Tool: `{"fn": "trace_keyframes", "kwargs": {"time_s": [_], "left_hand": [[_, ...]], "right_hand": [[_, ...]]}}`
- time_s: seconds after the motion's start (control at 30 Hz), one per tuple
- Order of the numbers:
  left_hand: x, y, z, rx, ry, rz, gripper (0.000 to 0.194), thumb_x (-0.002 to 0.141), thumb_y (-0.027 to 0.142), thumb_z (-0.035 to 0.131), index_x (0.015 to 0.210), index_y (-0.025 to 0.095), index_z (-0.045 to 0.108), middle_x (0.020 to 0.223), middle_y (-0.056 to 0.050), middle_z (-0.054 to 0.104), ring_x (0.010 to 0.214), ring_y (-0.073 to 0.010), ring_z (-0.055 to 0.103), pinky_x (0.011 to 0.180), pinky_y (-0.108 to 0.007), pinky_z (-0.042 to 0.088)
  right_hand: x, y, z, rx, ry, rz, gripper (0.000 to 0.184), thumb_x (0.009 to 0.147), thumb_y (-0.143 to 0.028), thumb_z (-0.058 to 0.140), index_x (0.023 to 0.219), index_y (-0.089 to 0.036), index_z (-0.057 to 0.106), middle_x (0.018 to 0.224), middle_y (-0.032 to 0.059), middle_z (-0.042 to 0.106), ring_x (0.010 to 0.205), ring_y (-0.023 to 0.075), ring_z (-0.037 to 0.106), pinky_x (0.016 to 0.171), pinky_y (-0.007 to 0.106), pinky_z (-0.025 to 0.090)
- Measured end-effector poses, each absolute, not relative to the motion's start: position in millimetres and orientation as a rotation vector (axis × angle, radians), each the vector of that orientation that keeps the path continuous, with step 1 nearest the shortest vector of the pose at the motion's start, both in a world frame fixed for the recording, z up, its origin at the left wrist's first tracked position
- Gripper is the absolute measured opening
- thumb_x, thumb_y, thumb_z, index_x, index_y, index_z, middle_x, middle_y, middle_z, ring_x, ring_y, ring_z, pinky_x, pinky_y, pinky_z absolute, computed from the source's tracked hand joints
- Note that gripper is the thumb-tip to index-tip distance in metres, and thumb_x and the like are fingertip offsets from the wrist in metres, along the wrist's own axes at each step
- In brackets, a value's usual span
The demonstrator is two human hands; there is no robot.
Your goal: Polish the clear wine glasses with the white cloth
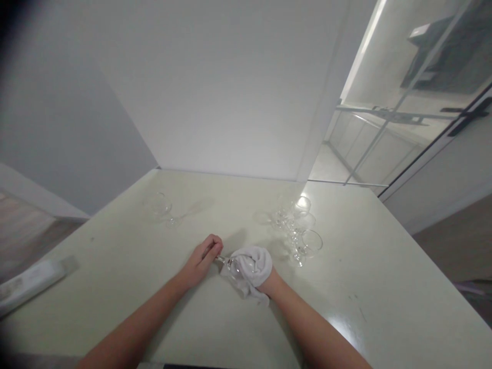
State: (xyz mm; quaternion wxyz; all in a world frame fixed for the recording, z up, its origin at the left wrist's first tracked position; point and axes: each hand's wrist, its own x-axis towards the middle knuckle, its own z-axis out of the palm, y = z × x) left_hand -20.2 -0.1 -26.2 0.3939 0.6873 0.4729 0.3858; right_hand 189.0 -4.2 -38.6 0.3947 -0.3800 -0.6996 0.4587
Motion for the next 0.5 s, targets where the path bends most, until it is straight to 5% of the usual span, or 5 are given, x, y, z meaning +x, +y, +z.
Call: {"fn": "trace_keyframes", "kwargs": {"time_s": [0.2, 0.33, 0.5], "left_hand": [[-17, 5, -25, 1.617, 1.25, 1.072, 0.03, 0.096, 0.046, 0.041, 0.083, 0.019, 0.047, 0.072, 0.003, 0.047, 0.065, -0.0123, 0.043, 0.061, -0.024, 0.036], [-17, 4, -27, 1.601, 1.227, 1.045, 0.031, 0.095, 0.047, 0.043, 0.083, 0.019, 0.047, 0.07, 0.003, 0.044, 0.064, -0.0119, 0.042, 0.059, -0.023, 0.035], [-18, 3, -28, 1.628, 1.198, 0.997, 0.031, 0.095, 0.046, 0.044, 0.084, 0.018, 0.05, 0.068, 0.004, 0.043, 0.062, -0.0112, 0.04, 0.057, -0.023, 0.032]], "right_hand": [[182, -9, -15, -0.702, -1.714, 1.289, 0.035, 0.085, -0.029, 0.058, 0.117, -0.022, 0.068, 0.111, 0.006, 0.073, 0.103, 0.0238, 0.069, 0.097, 0.04, 0.052], [180, -12, -4, -0.7, -1.79, 1.187, 0.034, 0.081, -0.033, 0.065, 0.112, -0.019, 0.069, 0.105, 0.0054, 0.074, 0.097, 0.024, 0.069, 0.092, 0.038, 0.054], [187, -11, -21, -0.867, -1.741, 1.152, 0.028, 0.092, -0.034, 0.053, 0.096, -0.019, 0.076, 0.092, 0.0055, 0.076, 0.085, 0.0233, 0.07, 0.085, 0.038, 0.057]]}}
